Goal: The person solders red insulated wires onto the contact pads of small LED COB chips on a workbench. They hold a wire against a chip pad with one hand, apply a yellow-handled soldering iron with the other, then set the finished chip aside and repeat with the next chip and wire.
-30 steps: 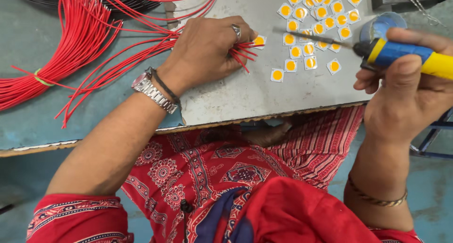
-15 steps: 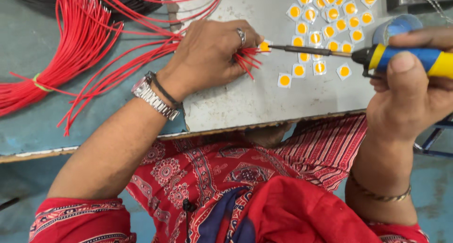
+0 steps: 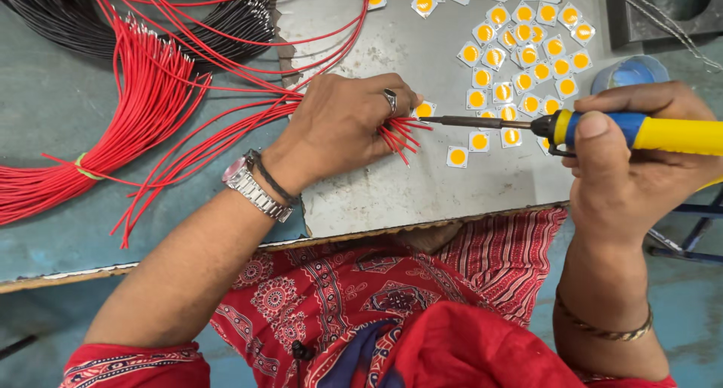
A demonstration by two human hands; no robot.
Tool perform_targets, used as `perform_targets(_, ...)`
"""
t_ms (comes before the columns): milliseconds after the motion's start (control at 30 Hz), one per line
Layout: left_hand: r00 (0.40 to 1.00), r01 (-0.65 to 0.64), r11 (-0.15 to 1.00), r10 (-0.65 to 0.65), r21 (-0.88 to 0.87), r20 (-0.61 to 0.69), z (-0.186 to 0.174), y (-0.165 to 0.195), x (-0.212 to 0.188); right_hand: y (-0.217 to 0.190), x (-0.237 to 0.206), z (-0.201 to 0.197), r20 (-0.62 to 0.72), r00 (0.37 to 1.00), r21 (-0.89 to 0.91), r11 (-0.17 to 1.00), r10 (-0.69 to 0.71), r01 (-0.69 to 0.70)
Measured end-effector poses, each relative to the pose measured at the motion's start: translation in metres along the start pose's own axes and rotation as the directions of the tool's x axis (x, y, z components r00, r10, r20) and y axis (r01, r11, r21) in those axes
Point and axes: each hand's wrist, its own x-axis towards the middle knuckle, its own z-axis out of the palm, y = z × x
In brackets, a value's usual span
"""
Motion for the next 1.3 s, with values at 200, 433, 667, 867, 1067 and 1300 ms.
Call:
perform_targets(200,1.0,0.016,1.0,-0.017,0.005,0.012,-0.001,0.002,0.001,-0.002,0.004,0.002,0.033,0.999,-0.077,0.997,0.0,0.002)
perform_targets(433,0.999,0.031,0.999,-0.031,-0.017,0.013,0.001,-0.001,0.0,-0.001,0.007,0.005,0.068,0.998,-0.101,0.995,-0.005,0.012)
perform_targets(667,0.999,0.034,0.999,-0.034,-0.022,0.012,0.001,-0.002,-0.001,-0.002,0.007,0.0,0.11,0.994,-0.242,0.97,0.005,0.022)
perform_targets(867,0.999,0.031,1.0,-0.03,-0.007,0.016,0.001,-0.001,0.0,-0.004,0.01,0.0,0.15,0.989,-0.248,0.968,-0.009,0.047)
perform_targets(1067,0.999,0.017,1.0,-0.018,0.023,0.032,0.0,-0.001,0.002,-0.012,0.014,0.0,0.042,0.999,-0.207,0.978,0.02,-0.011)
perform_targets(1300,0.999,0.02,1.0,-0.021,0.023,0.041,-0.001,0.001,0.003,-0.006,0.015,-0.003,0.152,0.988,-0.237,0.97,-0.018,0.055)
